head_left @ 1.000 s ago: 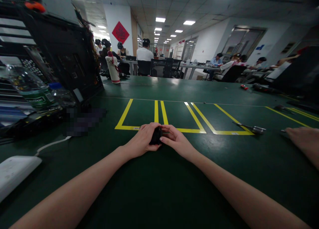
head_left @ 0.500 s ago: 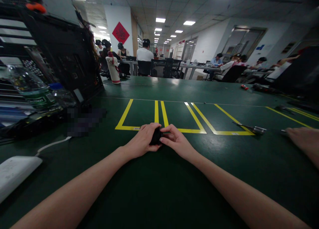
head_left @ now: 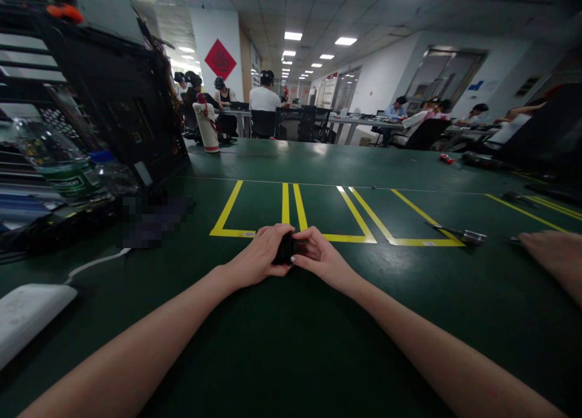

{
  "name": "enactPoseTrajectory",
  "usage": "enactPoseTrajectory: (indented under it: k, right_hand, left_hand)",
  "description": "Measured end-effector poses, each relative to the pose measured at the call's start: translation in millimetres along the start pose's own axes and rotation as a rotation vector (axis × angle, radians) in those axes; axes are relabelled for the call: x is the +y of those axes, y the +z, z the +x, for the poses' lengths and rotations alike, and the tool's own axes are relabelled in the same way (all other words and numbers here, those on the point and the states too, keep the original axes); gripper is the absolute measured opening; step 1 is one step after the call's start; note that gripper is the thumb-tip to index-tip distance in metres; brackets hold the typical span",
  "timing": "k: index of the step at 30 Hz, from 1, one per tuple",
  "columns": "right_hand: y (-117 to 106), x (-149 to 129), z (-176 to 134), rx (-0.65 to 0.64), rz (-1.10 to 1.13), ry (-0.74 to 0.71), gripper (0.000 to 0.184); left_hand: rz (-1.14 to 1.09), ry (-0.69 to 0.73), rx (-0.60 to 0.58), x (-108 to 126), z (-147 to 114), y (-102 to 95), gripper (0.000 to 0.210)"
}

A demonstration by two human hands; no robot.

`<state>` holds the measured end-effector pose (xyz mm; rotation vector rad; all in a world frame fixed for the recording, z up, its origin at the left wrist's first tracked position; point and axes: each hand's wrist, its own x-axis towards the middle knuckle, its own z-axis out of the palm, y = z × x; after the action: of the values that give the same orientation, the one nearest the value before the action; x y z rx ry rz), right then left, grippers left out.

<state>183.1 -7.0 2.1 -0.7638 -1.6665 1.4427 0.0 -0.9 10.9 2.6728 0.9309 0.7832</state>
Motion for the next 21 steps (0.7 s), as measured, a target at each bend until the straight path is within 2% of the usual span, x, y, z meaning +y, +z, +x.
enactPoseTrajectory:
  k: [5,14,21]
  right_hand:
    - [1.8,-1.5,1.0,0.027,0.014,-0.001,0.021]
    - [-0.1,-1.6,2.6,0.037,-0.034,0.062,0.03]
    - [1.6,0.3,-1.0,0.015,-0.014,0.001,0.031]
  left_hand:
    - [0.006,0.002,0.019,-0.4,0.9,1.5,0.06]
    - [0.007,-0.008,0.027,0.4,1.0,2.5,0.06]
    - [0.018,-0.015,0.015,-0.2,0.0,2.7,0.061]
